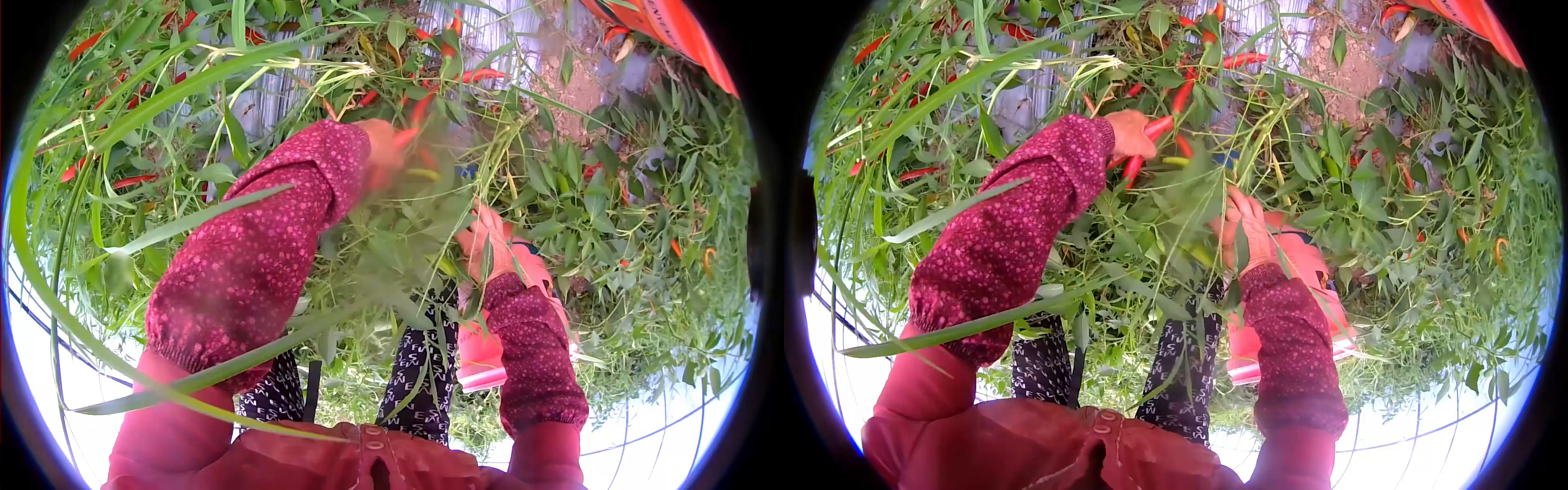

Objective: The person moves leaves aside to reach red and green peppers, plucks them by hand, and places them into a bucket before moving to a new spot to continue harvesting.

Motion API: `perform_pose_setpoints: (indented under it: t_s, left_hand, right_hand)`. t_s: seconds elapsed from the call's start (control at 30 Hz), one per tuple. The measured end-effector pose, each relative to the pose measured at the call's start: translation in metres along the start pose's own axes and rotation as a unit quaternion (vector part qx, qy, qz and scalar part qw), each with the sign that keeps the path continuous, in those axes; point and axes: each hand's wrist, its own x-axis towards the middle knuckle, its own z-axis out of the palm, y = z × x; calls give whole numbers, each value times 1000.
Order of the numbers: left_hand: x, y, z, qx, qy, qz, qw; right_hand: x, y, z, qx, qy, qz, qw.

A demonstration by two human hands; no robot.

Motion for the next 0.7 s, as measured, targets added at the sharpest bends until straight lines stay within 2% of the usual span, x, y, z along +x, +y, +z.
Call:
perform_pose_setpoints:
  t_s: [0.03,0.1,0.17,0.23,0.27,0.33,0.43,0.47,0.53,0.63,0.7]
  left_hand:
    - [-4,-4,8,-28,-61,7,998]
    - [-24,0,27,-40,-175,69,981]
    - [-41,-2,68,72,-94,140,983]
    - [-67,0,96,99,-79,157,979]
    - [-79,3,101,100,-80,157,979]
    - [-97,6,107,62,-21,153,986]
    - [-92,-2,130,91,23,144,985]
    - [-92,-5,137,89,23,144,985]
    - [-94,-11,146,134,107,165,971]
    - [-110,-6,131,59,121,153,979]
    - [-113,-6,134,68,94,137,984]
  right_hand:
    - [2,-5,-10,-104,-26,-73,992]
    - [1,-9,-19,-93,-27,-74,993]
    - [4,-14,-23,-89,-56,-67,992]
    - [1,1,-15,-114,-80,-81,987]
    - [-1,2,-16,-128,-75,-93,985]
    - [-3,0,-16,-174,-85,-97,976]
    - [3,6,-15,-178,-133,-106,969]
    - [5,4,-17,-161,-122,-112,973]
    - [10,-2,-20,-181,-139,-111,967]
    - [19,-21,-39,-215,-158,-114,957]
    - [25,-28,-46,-227,-155,-87,958]
